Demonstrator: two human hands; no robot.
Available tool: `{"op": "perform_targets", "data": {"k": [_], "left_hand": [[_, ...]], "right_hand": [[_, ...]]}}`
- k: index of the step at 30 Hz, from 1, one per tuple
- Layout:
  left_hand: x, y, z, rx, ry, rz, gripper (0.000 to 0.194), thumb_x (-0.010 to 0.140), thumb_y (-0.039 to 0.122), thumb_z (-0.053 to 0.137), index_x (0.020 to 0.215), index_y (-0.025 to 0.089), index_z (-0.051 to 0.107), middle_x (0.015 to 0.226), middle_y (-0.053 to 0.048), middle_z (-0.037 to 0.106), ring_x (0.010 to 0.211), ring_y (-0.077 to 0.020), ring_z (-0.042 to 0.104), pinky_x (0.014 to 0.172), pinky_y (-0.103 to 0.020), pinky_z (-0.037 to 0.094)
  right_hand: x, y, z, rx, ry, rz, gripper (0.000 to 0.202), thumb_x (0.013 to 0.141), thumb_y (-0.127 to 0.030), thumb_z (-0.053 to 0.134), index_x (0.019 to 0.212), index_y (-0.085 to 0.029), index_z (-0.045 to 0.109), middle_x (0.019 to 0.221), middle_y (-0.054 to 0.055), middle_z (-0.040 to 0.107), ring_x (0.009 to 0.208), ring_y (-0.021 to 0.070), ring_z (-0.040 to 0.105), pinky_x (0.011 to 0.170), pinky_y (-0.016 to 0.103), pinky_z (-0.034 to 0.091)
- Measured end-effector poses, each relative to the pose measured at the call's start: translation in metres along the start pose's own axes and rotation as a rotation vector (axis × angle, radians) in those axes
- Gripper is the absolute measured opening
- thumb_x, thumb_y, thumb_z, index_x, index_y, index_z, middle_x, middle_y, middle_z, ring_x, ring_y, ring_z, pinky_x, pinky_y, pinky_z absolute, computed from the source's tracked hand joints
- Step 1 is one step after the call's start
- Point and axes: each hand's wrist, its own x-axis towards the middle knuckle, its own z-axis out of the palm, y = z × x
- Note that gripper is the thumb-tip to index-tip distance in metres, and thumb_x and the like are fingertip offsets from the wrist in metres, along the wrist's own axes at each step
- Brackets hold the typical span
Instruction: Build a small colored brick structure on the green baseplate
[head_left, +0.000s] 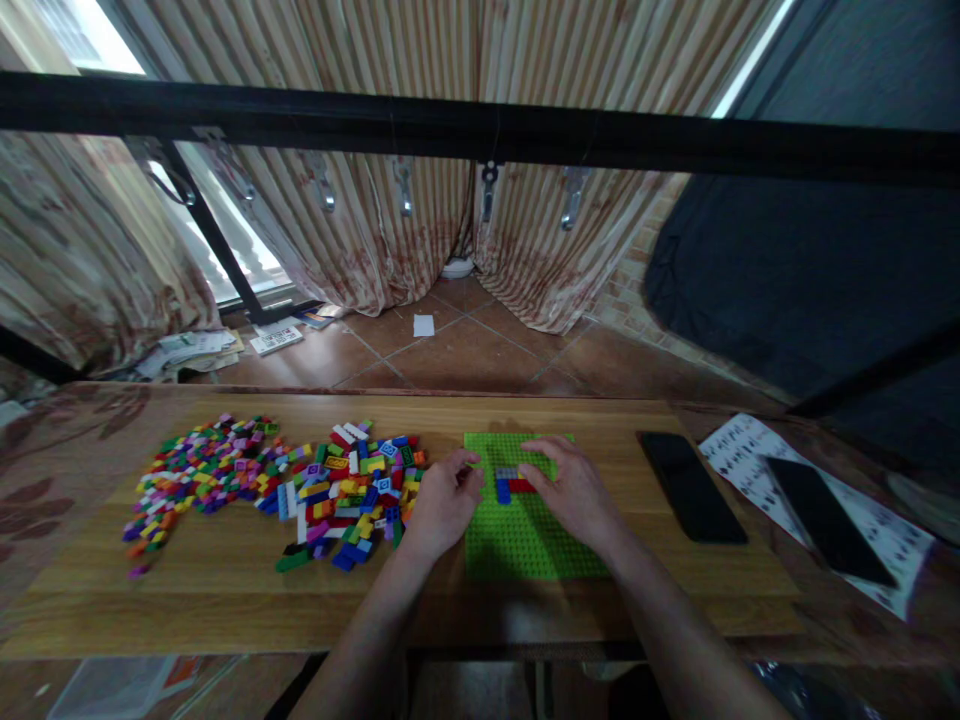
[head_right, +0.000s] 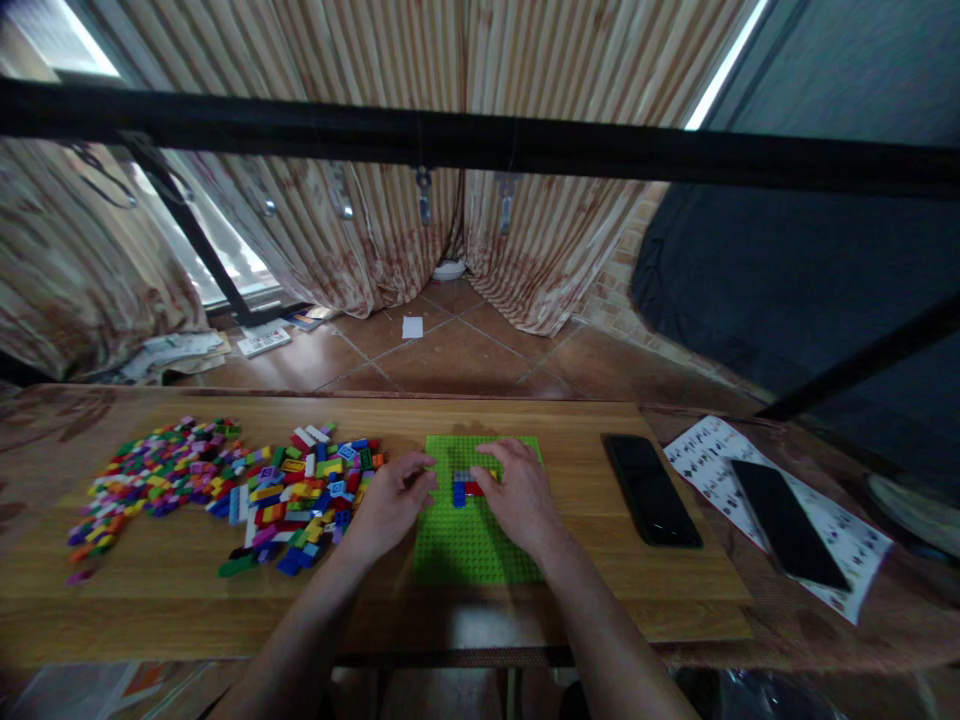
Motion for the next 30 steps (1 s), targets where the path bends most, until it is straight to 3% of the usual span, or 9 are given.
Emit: {"op": "perform_targets", "data": {"k": [5, 10, 19, 25, 30], "left_hand": [[0.006, 0.0, -0.019, -0.132, 0.117, 0.097, 0.018, 0.081, 0.029, 0.056, 0.09, 0.016, 0.064, 0.076, -0.002, 0.065, 0.064, -0.0133, 0.061, 0.058, -0.023, 0.049], [0.008, 0.002, -0.036, -0.182, 0.259, 0.054, 0.019, 0.076, 0.03, 0.06, 0.087, 0.016, 0.064, 0.066, 0.001, 0.063, 0.057, -0.0121, 0.058, 0.055, -0.023, 0.048], [0.004, 0.019, -0.065, -0.379, 0.462, -0.022, 0.029, 0.067, 0.033, 0.069, 0.087, 0.013, 0.065, 0.068, -0.001, 0.065, 0.057, -0.0114, 0.059, 0.054, -0.022, 0.048], [-0.002, 0.024, -0.094, -0.364, 0.604, -0.007, 0.031, 0.066, 0.032, 0.071, 0.089, 0.012, 0.066, 0.065, 0.001, 0.063, 0.052, -0.0077, 0.055, 0.053, -0.02, 0.045], [-0.005, 0.026, -0.102, -0.373, 0.658, -0.003, 0.032, 0.065, 0.033, 0.071, 0.088, 0.011, 0.066, 0.066, 0.0, 0.064, 0.051, -0.0074, 0.054, 0.051, -0.019, 0.045]], "right_hand": [[-0.008, -0.01, 0.008, -0.041, -0.16, -0.108, 0.042, 0.075, -0.022, 0.07, 0.116, -0.022, 0.062, 0.122, 0.007, 0.06, 0.115, 0.0248, 0.05, 0.1, 0.042, 0.039], [-0.01, -0.01, 0.016, -0.106, -0.252, -0.141, 0.047, 0.074, -0.016, 0.071, 0.12, -0.022, 0.06, 0.122, 0.007, 0.061, 0.114, 0.0265, 0.049, 0.099, 0.044, 0.039], [-0.01, -0.013, 0.015, -0.107, -0.247, -0.102, 0.048, 0.077, -0.011, 0.066, 0.124, -0.021, 0.058, 0.121, 0.008, 0.063, 0.112, 0.0249, 0.053, 0.098, 0.043, 0.041], [-0.009, -0.01, 0.017, -0.129, -0.245, -0.109, 0.049, 0.077, -0.012, 0.066, 0.124, -0.019, 0.058, 0.12, 0.009, 0.063, 0.112, 0.0263, 0.054, 0.097, 0.044, 0.041], [-0.009, -0.008, 0.021, -0.125, -0.244, -0.139, 0.049, 0.077, -0.013, 0.066, 0.125, -0.02, 0.057, 0.12, 0.008, 0.063, 0.111, 0.0252, 0.054, 0.098, 0.043, 0.042]]}}
